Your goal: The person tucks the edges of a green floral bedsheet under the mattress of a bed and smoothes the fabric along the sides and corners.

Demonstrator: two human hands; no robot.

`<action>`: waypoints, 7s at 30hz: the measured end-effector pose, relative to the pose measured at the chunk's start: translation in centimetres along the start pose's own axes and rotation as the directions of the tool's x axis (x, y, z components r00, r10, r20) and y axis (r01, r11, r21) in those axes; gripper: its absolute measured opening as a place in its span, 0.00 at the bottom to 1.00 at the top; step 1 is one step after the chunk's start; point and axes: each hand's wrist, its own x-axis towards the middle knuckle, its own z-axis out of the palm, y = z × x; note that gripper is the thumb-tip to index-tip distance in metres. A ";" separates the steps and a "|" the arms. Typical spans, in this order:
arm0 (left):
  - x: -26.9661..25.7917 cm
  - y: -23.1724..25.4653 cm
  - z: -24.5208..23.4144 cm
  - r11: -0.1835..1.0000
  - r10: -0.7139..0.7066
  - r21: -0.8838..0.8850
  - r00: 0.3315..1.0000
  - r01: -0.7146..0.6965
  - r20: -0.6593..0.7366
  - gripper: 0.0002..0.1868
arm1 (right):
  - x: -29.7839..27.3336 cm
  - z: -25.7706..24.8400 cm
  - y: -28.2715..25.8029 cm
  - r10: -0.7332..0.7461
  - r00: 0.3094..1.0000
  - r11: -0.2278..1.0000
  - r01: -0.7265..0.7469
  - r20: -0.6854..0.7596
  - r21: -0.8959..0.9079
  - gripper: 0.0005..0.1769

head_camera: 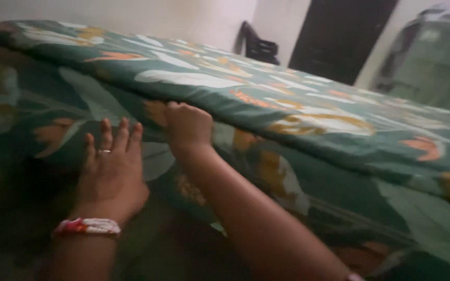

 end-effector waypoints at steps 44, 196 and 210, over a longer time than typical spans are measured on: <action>9.9 4.4 -1.6 0.999 0.032 0.001 0.991 -0.033 0.131 0.22 | -0.3 -2.2 4.1 -0.117 0.989 0.693 0.020 0.086 0.721 0.14; 26.3 -27.3 10.6 0.354 0.229 -0.551 0.642 -0.755 -0.732 0.14 | 18.4 5.2 -24.8 0.687 0.505 0.715 -0.343 0.523 -0.609 0.39; 25.3 -22.1 11.8 0.628 0.221 -0.380 0.623 -0.680 -0.750 0.16 | 14.4 6.5 -19.3 0.389 0.872 0.921 -0.358 0.299 -0.153 0.06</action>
